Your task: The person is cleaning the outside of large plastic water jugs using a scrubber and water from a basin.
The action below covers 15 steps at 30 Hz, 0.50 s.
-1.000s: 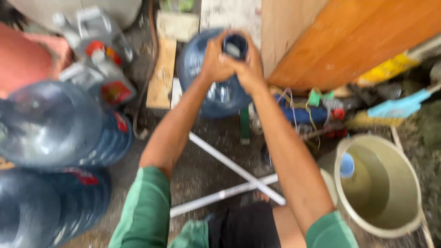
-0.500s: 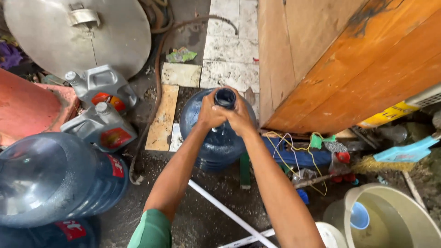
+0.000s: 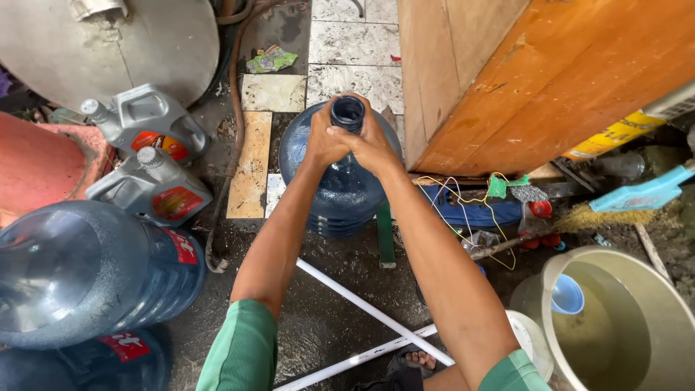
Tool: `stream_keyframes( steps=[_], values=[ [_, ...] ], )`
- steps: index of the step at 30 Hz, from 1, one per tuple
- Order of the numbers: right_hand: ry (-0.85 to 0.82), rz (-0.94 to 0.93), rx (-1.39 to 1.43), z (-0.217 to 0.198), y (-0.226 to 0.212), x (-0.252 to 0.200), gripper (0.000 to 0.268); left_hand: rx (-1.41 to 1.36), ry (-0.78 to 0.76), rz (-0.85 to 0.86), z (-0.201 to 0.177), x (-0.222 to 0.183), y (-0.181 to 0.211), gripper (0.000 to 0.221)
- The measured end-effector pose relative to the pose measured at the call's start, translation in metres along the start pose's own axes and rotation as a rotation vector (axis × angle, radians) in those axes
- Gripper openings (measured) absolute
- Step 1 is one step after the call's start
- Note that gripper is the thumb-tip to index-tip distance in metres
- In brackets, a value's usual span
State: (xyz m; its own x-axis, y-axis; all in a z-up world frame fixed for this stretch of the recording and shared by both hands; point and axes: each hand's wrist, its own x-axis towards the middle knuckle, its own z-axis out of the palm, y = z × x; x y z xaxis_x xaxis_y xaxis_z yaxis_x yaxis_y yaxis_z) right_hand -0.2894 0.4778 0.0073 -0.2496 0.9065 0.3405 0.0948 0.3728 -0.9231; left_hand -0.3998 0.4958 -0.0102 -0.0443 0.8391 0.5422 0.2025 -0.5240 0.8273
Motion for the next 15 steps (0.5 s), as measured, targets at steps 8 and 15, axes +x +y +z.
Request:
stream_keyframes(
  steps=[8,15],
  values=[
    [-0.001,0.421,-0.546,-0.014,0.02,-0.03,0.104,0.494,-0.155,-0.104,-0.02,-0.029,0.014,0.074],
    [-0.014,0.478,-0.532,-0.134,-0.007,-0.122,0.063,0.054,0.238,-0.123,-0.067,-0.13,0.024,0.071]
  ],
)
